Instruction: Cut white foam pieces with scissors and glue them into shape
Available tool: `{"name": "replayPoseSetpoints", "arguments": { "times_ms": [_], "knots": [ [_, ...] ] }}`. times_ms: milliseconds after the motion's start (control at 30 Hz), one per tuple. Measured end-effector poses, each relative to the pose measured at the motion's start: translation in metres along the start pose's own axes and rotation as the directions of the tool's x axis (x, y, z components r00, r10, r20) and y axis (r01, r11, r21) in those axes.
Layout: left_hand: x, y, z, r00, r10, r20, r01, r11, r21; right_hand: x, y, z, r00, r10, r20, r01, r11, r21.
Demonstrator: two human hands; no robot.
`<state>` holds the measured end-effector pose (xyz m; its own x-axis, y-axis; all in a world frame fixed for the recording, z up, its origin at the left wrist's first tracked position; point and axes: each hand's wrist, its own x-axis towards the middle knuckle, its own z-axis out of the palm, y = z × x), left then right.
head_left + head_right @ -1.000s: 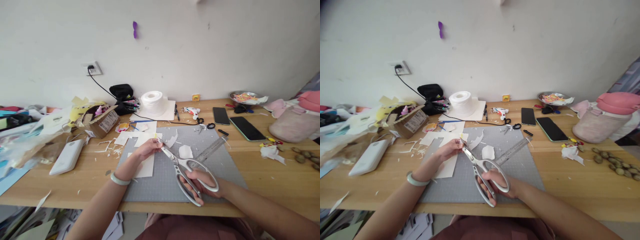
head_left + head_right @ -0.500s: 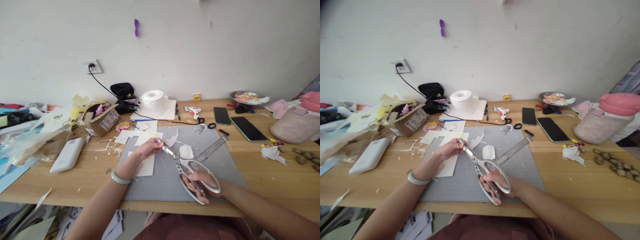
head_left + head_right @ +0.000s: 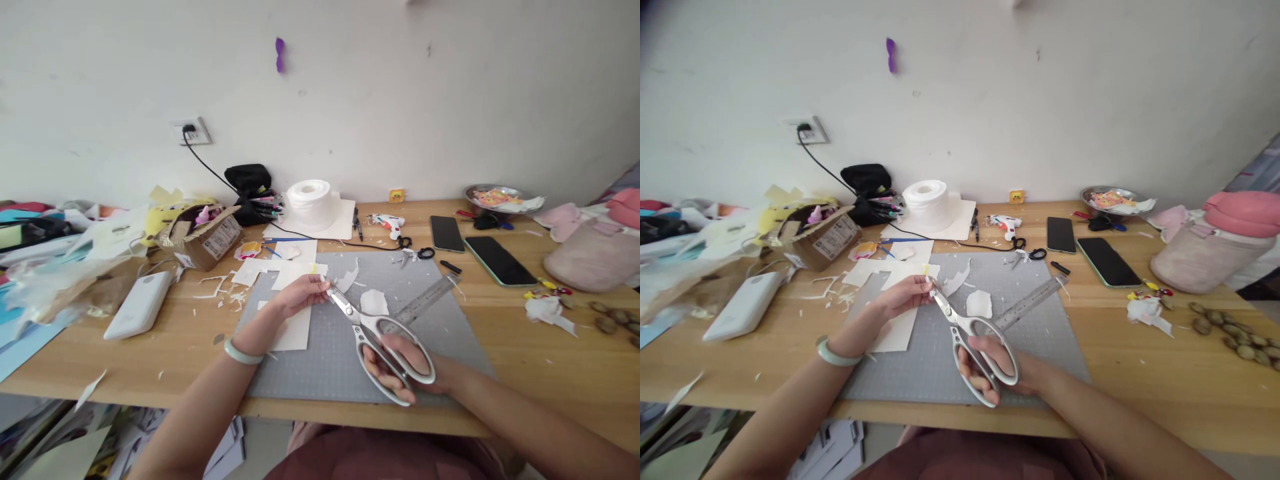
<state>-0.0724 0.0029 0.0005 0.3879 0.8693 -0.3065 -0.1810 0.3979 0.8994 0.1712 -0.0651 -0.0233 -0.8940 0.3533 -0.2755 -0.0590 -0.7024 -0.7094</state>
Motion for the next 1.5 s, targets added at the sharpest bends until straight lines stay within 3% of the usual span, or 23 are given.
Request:
{"name": "replayPoseSetpoints", "arguments": {
  "times_ms": [200, 500, 733, 1000, 1267, 1500],
  "knots": [
    [0.002, -0.001, -0.001, 0.998, 0.036, 0.051, -0.031, 0.993, -0.110, 0.002, -0.003, -0.003, 0.992, 0.014, 0.122, -0.033, 0.987, 0.158],
    [0.006, 0.004, -0.011, 0.962, 0.161, -0.218, -0.223, 0.929, -0.296, 0.000, -0.003, -0.001, 0.990, 0.043, 0.137, -0.058, 0.993, 0.105],
    [0.004, 0.013, -0.009, 0.957, 0.038, -0.289, -0.163, 0.892, -0.421, 0.002, -0.001, 0.000, 0.993, 0.051, 0.111, -0.059, 0.996, 0.072],
    [0.006, 0.005, -0.008, 0.942, 0.142, -0.305, -0.233, 0.929, -0.287, 0.001, -0.002, -0.003, 0.983, 0.015, 0.182, -0.044, 0.986, 0.161],
    [0.002, 0.005, -0.002, 0.963, 0.213, -0.165, -0.246, 0.945, -0.217, -0.001, -0.005, -0.001, 0.974, 0.013, 0.228, -0.056, 0.981, 0.185],
    [0.000, 0.001, 0.001, 0.989, 0.136, -0.051, -0.142, 0.977, -0.159, 0.001, -0.004, -0.003, 0.979, -0.007, 0.204, -0.030, 0.984, 0.174]
  ]
}}
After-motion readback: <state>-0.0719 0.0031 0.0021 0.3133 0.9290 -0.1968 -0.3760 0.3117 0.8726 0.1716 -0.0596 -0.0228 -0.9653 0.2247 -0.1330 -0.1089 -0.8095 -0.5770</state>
